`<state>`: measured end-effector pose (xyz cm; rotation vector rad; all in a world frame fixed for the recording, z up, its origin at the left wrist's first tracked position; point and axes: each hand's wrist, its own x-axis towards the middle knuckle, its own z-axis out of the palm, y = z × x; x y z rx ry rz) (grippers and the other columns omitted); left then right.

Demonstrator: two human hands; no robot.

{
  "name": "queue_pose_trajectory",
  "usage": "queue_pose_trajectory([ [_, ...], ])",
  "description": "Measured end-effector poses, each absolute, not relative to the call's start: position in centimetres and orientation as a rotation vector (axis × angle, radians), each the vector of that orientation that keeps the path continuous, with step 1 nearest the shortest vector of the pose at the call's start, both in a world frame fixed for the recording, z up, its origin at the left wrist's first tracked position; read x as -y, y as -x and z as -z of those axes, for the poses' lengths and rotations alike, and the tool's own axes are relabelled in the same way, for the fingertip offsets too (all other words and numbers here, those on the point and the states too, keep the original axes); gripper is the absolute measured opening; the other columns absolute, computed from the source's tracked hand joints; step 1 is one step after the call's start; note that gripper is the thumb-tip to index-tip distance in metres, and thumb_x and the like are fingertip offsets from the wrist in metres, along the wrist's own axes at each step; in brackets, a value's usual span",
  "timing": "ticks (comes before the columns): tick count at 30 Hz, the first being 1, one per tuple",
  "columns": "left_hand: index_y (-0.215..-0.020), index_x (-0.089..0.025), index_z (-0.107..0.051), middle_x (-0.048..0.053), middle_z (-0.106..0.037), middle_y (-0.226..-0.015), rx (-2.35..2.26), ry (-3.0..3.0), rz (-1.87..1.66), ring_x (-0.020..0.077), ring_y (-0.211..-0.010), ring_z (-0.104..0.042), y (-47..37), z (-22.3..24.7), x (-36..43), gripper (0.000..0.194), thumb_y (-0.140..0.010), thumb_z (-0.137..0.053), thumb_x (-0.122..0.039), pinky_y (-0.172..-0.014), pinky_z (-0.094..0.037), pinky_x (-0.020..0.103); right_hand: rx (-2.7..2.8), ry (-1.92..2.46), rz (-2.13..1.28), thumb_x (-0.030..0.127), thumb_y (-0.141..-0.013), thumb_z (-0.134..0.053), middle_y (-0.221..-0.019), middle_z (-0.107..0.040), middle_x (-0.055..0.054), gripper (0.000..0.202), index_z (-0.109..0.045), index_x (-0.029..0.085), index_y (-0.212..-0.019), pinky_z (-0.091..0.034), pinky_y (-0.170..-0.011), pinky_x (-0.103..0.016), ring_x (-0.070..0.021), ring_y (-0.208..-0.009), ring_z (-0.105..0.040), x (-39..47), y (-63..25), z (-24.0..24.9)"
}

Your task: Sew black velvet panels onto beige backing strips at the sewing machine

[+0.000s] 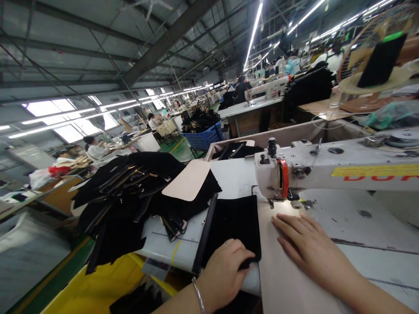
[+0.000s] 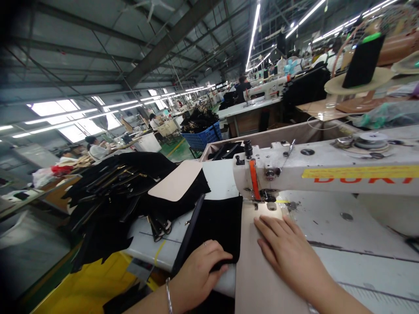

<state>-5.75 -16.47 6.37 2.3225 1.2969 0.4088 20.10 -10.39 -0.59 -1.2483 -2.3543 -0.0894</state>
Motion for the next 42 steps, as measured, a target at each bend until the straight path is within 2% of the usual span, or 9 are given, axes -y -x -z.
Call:
queue_pose_trajectory([
  [4,-0.111,-0.021,-0.063,0.009,-0.062,-0.100,-1.327,-2.303,-0.608,0.0227,-0.095,-0.057,5.4,-6.3,17.3,0.024,-0.092,-0.049,-0.022,-0.087,-0.048,0.037,2.426,1.157,0.032,0.026,-0.088,-0.050,-0.148,-0.041,-0.008,0.060,-0.035,0.026,-0.146,-0.045,-0.099,-0.041,-0.0229,-0.126,-0.048,11.6,-18.5,-0.4],
  [7,-0.116,-0.027,-0.063,0.006,-0.064,-0.098,-1.076,-2.354,-0.491,0.0225,-0.091,-0.059,5.3,-7.4,17.1,0.028,-0.090,-0.054,-0.033,-0.083,-0.049,0.035,2.527,1.058,0.004,0.018,-0.085,-0.051,-0.141,-0.051,-0.005,0.053,-0.049,0.031,-0.137,-0.050,-0.093,-0.041,-0.0224,-0.116,-0.056,12.2,-17.6,-0.8],
  [9,-0.118,-0.030,-0.062,0.004,-0.065,-0.100,-1.011,-2.354,-0.439,0.0207,-0.093,-0.059,5.3,-8.1,15.7,0.028,-0.095,-0.047,-0.034,-0.087,-0.048,0.034,2.558,1.019,0.004,0.020,-0.086,-0.052,-0.133,-0.058,-0.003,0.048,-0.054,0.035,-0.131,-0.051,-0.091,-0.044,-0.0228,-0.111,-0.058,12.5,-17.7,-0.9],
  [12,-0.121,-0.024,-0.059,0.005,-0.061,-0.117,-1.239,-2.393,-0.544,0.0192,-0.111,-0.054,4.8,-8.0,11.6,0.032,-0.100,-0.035,-0.026,-0.101,-0.042,0.036,2.572,1.003,-0.017,0.020,-0.087,-0.050,-0.134,-0.057,-0.001,0.050,-0.050,0.037,-0.134,-0.050,-0.092,-0.044,-0.0219,-0.113,-0.056,12.7,-18.6,-0.9],
  [15,-0.126,-0.019,-0.053,0.010,-0.056,-0.125,-1.391,-2.516,-0.511,0.0225,-0.119,-0.049,3.4,-6.1,7.0,0.032,-0.095,-0.048,-0.026,-0.105,-0.039,0.040,2.491,1.132,0.018,0.018,-0.085,-0.049,-0.142,-0.049,-0.007,0.056,-0.045,0.027,-0.140,-0.043,-0.100,-0.046,-0.0249,-0.124,-0.048,12.4,-19.6,-0.9],
  [20,-0.099,-0.017,-0.060,0.006,-0.060,-0.101,-1.451,-2.475,-0.490,0.0220,-0.099,-0.057,1.0,-3.7,3.7,0.016,-0.085,-0.065,-0.023,-0.089,-0.047,0.036,2.378,1.321,0.016,0.033,-0.094,-0.043,-0.137,-0.054,-0.009,0.047,-0.045,0.021,-0.140,-0.043,-0.098,-0.045,-0.0246,-0.120,-0.051,10.9,-20.1,-0.8],
  [28,-0.082,-0.020,-0.061,0.002,-0.062,-0.087,-1.476,-2.345,-0.506,0.0173,-0.081,-0.058,-0.5,-3.6,3.7,0.007,-0.084,-0.065,-0.025,-0.073,-0.045,0.028,2.370,1.362,-0.041,0.037,-0.096,-0.041,-0.138,-0.052,-0.008,0.048,-0.041,0.025,-0.142,-0.043,-0.093,-0.046,-0.0258,-0.115,-0.052,10.4,-20.1,-0.7],
  [33,-0.082,-0.019,-0.060,0.004,-0.063,-0.087,-1.612,-2.286,-0.505,0.0177,-0.079,-0.059,-1.7,-3.3,3.4,0.006,-0.085,-0.062,-0.024,-0.070,-0.044,0.028,2.371,1.383,-0.040,0.047,-0.094,-0.043,-0.142,-0.049,-0.008,0.055,-0.039,0.024,-0.144,-0.041,-0.097,-0.046,-0.0269,-0.121,-0.048,10.5,-20.1,-0.8],
  [42,-0.083,-0.019,-0.061,0.005,-0.064,-0.088,-1.659,-2.243,-0.520,0.0191,-0.082,-0.061,-2.0,-3.1,2.8,0.006,-0.085,-0.060,-0.024,-0.075,-0.047,0.030,2.363,1.407,-0.016,0.051,-0.093,-0.044,-0.140,-0.050,-0.011,0.062,-0.035,0.021,-0.146,-0.041,-0.095,-0.046,-0.0287,-0.119,-0.049,10.4,-19.9,-0.5],
])
